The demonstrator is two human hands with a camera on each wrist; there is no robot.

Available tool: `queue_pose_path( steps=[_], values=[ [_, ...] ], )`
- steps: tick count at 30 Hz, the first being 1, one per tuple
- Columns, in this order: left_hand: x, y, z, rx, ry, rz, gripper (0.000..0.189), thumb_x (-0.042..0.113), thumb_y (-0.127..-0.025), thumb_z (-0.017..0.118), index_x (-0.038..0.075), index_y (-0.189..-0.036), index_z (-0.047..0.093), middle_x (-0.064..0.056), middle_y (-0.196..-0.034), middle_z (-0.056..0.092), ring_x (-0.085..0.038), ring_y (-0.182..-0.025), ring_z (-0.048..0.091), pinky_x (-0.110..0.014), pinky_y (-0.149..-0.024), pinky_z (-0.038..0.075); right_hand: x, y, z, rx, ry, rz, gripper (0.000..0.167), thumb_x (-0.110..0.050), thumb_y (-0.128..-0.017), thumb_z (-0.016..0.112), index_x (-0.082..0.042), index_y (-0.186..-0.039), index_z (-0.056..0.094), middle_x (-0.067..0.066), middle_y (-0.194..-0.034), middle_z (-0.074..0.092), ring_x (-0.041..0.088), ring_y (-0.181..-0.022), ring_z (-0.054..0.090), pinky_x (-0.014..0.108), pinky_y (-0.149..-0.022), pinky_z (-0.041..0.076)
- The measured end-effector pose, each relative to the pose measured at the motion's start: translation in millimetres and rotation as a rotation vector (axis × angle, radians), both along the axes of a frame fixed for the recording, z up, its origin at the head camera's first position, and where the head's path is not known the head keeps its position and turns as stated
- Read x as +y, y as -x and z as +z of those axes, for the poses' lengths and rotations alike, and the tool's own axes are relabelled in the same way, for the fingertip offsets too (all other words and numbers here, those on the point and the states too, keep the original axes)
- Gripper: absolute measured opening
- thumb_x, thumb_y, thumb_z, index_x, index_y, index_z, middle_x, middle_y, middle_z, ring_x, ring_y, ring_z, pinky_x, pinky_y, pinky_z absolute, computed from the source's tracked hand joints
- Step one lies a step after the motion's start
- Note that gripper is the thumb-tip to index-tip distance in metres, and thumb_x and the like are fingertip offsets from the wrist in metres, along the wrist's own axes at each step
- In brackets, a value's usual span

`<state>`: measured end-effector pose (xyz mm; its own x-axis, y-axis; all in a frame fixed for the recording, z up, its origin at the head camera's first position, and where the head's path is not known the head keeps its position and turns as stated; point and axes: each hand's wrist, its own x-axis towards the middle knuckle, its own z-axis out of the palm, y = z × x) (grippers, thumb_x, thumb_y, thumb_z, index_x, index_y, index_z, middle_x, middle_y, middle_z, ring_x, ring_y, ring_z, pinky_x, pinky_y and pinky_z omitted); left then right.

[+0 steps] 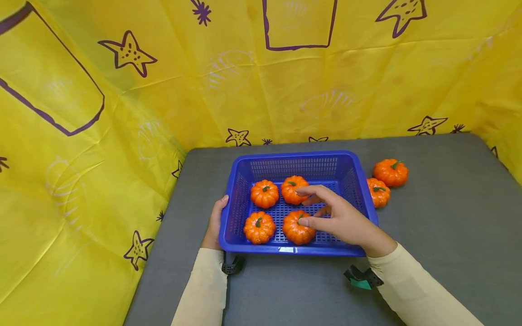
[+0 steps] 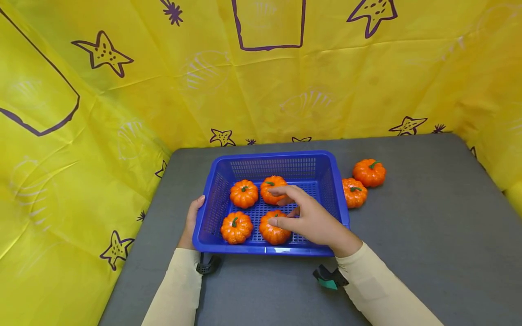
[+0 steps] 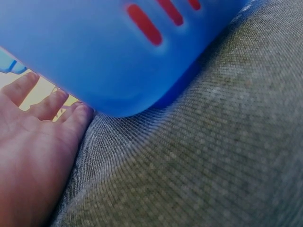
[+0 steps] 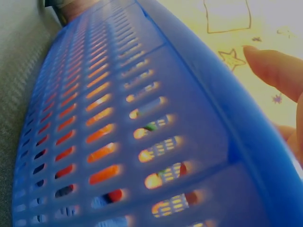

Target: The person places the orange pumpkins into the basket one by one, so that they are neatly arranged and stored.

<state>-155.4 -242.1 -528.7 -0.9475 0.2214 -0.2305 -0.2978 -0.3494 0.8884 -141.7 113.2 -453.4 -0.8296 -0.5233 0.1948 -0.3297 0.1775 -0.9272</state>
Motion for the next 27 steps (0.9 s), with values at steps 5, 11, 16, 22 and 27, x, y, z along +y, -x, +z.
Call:
queue_pose_path(
  steps=[5, 11, 16, 22, 27],
  values=[
    [-0.5, -0.1, -0.4, 0.009, 0.0, -0.004, 0.074, 0.054, -0.107, 0.037, 0.006, -0.163, 0.04, -0.012, -0.138, 0.065, -0.022, -0.113, 0.066, -0.037, -0.095, 0.056, 6.0, -0.5, 1.7, 0.007, 0.052, -0.016, 0.056, -0.01, -0.099, 0.082, -0.009, -0.149, 0.058, 0.016, -0.15, 0.058, 0.039, -0.128, 0.06, 0.04, -0.092, 0.058],
    [-0.6, 0.6, -1.6, 0.011, 0.002, 0.003, 0.073, 0.053, -0.106, 0.038, 0.006, -0.162, 0.041, -0.012, -0.137, 0.065, -0.022, -0.112, 0.066, -0.038, -0.094, 0.057, 13.2, -2.9, 3.1, 0.034, 0.109, -0.021, 0.056, -0.004, -0.1, 0.078, -0.006, -0.152, 0.056, 0.015, -0.152, 0.056, 0.045, -0.128, 0.059, 0.037, -0.093, 0.057],
    [0.0, 1.1, -1.9, 0.004, -0.001, 0.009, 0.074, 0.054, -0.105, 0.038, 0.008, -0.164, 0.04, -0.012, -0.14, 0.063, -0.024, -0.114, 0.065, -0.038, -0.096, 0.056, 16.8, -4.8, 3.1, 0.059, 0.134, -0.017, 0.058, 0.0, -0.1, 0.076, -0.011, -0.153, 0.057, 0.008, -0.152, 0.056, 0.038, -0.126, 0.06, 0.035, -0.091, 0.057],
    [0.5, 0.9, -1.7, -0.008, -0.003, 0.007, 0.077, 0.055, -0.105, 0.039, 0.009, -0.166, 0.038, -0.013, -0.143, 0.061, -0.024, -0.117, 0.064, -0.04, -0.099, 0.055, 22.7, -5.8, 4.4, 0.071, 0.17, -0.034, 0.058, 0.006, -0.099, 0.074, -0.008, -0.153, 0.055, 0.009, -0.149, 0.057, 0.031, -0.126, 0.061, 0.033, -0.091, 0.057],
    [0.2, 0.0, -0.2, 0.002, 0.006, 0.003, 0.076, 0.055, -0.105, 0.038, 0.007, -0.165, 0.038, -0.013, -0.142, 0.062, -0.024, -0.117, 0.065, -0.039, -0.098, 0.055, 32.1, -4.2, 5.4, 0.081, 0.193, -0.068, 0.061, 0.01, -0.098, 0.071, -0.005, -0.154, 0.053, 0.016, -0.146, 0.058, 0.03, -0.126, 0.062, 0.031, -0.093, 0.057]
  ],
)
